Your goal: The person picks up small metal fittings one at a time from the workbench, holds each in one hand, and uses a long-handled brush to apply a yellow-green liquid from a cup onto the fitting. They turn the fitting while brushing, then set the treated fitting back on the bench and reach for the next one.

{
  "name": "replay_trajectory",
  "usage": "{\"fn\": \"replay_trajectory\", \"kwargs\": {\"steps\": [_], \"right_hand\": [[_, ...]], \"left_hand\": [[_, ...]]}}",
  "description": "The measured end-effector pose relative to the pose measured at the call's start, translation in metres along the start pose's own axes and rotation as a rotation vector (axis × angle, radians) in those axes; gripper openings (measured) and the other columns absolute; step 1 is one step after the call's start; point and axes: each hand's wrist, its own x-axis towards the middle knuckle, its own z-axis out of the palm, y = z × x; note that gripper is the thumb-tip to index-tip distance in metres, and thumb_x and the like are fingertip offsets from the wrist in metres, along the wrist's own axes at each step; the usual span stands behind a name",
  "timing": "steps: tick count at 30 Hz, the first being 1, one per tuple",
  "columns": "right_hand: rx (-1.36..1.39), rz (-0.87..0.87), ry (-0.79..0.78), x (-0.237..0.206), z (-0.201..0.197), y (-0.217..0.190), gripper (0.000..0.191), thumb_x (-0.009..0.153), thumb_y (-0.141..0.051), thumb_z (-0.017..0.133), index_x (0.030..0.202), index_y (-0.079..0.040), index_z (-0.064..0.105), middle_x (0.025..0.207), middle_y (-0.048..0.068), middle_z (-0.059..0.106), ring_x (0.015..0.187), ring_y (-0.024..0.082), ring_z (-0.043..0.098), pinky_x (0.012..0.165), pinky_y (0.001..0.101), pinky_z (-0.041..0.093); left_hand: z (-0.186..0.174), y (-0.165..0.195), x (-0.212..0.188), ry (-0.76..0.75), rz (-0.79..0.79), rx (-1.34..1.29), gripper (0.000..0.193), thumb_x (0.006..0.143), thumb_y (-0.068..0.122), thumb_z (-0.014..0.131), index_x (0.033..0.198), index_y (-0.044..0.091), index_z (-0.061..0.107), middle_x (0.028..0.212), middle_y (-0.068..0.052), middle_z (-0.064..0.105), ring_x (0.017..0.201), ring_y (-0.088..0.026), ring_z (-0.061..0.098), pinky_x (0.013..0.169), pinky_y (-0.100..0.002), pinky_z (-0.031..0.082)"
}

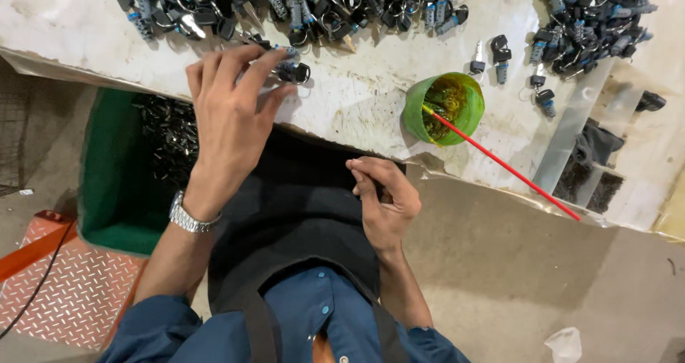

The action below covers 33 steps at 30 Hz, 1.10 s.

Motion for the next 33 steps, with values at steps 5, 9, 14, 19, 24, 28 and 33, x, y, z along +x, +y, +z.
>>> {"fn": "replay_trajectory", "kwargs": {"steps": [5,9,14,19,24,28,33], "right_hand": [[-0.001,0.004,-0.028,0.002,-0.005,0.0,0.019,0.1,0.013,0.063,0.113,0.002,0.071,0.11,0.013,0.075,0.076,0.009,0.062,0.067,0.0207,0.053],[-0.027,-0.014,-0.021,0.001,-0.01,-0.004,0.017,0.1,0.01,0.065,0.113,0.001,0.072,0.107,0.012,0.075,0.076,0.009,0.063,0.069,0.0206,0.054],[-0.11,0.021,0.074,0.002,-0.011,-0.009,0.015,0.099,0.006,0.069,0.112,0.001,0.074,0.104,0.01,0.075,0.079,0.009,0.065,0.072,0.0209,0.055],[-0.082,0.087,0.09,-0.001,-0.006,0.001,0.013,0.101,0.005,0.067,0.112,0.003,0.073,0.105,0.012,0.076,0.073,0.008,0.061,0.066,0.0202,0.049],[-0.027,0.056,0.082,-0.002,-0.009,0.012,0.014,0.099,0.006,0.066,0.111,0.003,0.072,0.102,0.012,0.077,0.07,0.007,0.063,0.064,0.0189,0.051],[-0.017,0.06,0.115,0.002,-0.013,0.009,0.014,0.099,0.005,0.067,0.112,0.003,0.072,0.103,0.012,0.077,0.07,0.007,0.063,0.063,0.0186,0.049],[-0.088,0.143,0.136,-0.001,-0.017,0.003,0.013,0.097,0.004,0.069,0.109,0.002,0.072,0.103,0.011,0.077,0.077,0.007,0.066,0.069,0.0195,0.055]], "left_hand": [[0.003,0.0,0.002,-0.061,0.03,0.178,0.03,0.104,0.015,0.079,0.133,0.019,0.077,0.125,-0.007,0.06,0.115,-0.031,0.052,0.097,-0.045,0.042],[0.001,0.002,0.0,-0.089,0.119,0.189,0.027,0.098,0.012,0.074,0.124,0.019,0.077,0.129,-0.009,0.06,0.122,-0.034,0.053,0.099,-0.046,0.043],[-0.009,0.01,-0.001,-0.037,0.122,0.142,0.02,0.091,0.016,0.072,0.111,0.015,0.077,0.12,-0.008,0.066,0.122,-0.031,0.056,0.104,-0.048,0.043],[-0.011,0.032,0.001,0.101,0.108,0.301,0.048,0.081,0.053,0.072,0.092,0.007,0.072,0.1,-0.011,0.069,0.109,-0.031,0.061,0.099,-0.048,0.043],[0.005,0.045,0.009,0.018,0.125,0.284,0.021,0.087,0.021,0.07,0.097,0.003,0.068,0.092,-0.009,0.067,0.097,-0.026,0.061,0.088,-0.04,0.047],[0.004,0.035,0.006,0.041,0.201,0.216,0.027,0.082,0.014,0.068,0.106,0.002,0.068,0.092,-0.008,0.065,0.096,-0.025,0.061,0.087,-0.037,0.048],[0.002,0.023,0.005,-0.114,0.102,0.173,0.02,0.085,0.017,0.071,0.099,0.004,0.068,0.098,-0.013,0.066,0.097,-0.032,0.062,0.085,-0.044,0.049]]}}
